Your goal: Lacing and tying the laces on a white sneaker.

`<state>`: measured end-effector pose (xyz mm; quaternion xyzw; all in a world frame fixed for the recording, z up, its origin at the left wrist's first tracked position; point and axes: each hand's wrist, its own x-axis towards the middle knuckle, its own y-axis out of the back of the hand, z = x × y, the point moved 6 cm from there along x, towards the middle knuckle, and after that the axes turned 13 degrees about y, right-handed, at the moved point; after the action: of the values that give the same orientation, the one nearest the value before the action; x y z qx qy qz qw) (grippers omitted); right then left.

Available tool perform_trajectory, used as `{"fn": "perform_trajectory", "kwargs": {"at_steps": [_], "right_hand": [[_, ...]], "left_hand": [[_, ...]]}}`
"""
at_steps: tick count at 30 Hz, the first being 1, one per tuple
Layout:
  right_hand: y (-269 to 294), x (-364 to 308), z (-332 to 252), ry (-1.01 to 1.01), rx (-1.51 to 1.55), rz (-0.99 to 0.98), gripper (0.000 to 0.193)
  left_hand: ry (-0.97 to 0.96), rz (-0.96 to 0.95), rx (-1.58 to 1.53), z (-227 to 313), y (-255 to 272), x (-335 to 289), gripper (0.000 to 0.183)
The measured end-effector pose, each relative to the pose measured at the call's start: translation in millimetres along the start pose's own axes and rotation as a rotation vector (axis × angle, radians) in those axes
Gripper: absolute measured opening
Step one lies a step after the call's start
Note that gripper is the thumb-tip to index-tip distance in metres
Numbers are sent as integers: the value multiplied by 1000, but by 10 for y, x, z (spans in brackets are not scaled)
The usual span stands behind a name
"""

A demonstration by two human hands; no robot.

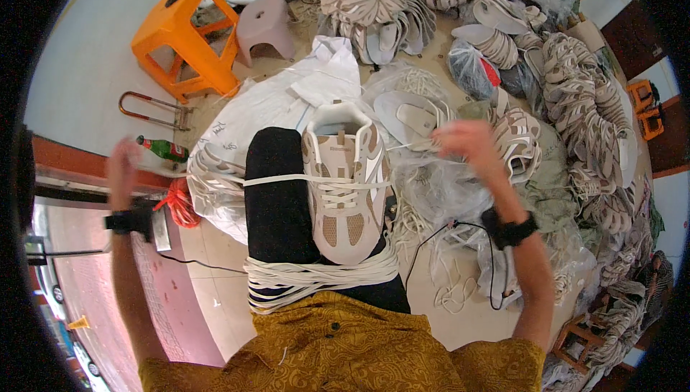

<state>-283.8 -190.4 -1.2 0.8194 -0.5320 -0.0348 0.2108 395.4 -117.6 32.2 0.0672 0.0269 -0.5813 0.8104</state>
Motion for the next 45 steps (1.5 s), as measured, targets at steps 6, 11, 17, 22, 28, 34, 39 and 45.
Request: {"fn": "perform_trajectory", "kwargs": {"at_steps": [6, 11, 17, 22, 28, 34, 39, 45], "right_hand": [[-1409, 267, -773, 601, -438, -211, 10], [-1715, 181, -839, 570, -519, -300, 9], [-1723, 100, -804, 595, -447, -255, 10], [-1707, 91, -801, 605, -438, -222, 10], [-1699, 75, -796, 633, -404, -184, 8], [-1720, 65, -775, 630, -419, -175, 9], [-1625, 55, -822, 670, -405, -168, 8], [-1290, -81, -276, -269, 433, -30, 12]], "left_hand": [[-4, -235, 407, -188, -3054, -921, 15], [-291, -213, 626, -29, -3486, -1198, 8], [-294, -191, 705, -228, -3472, -1249, 5], [-91, -172, 573, -292, -3437, -1239, 4], [-343, -111, 630, -226, -3505, -1304, 3], [-547, -159, 838, -177, -3592, -1387, 15], [-817, -197, 1212, -149, -3821, -1549, 14], [-741, -381, 1474, -152, -3932, -1461, 15]]}}
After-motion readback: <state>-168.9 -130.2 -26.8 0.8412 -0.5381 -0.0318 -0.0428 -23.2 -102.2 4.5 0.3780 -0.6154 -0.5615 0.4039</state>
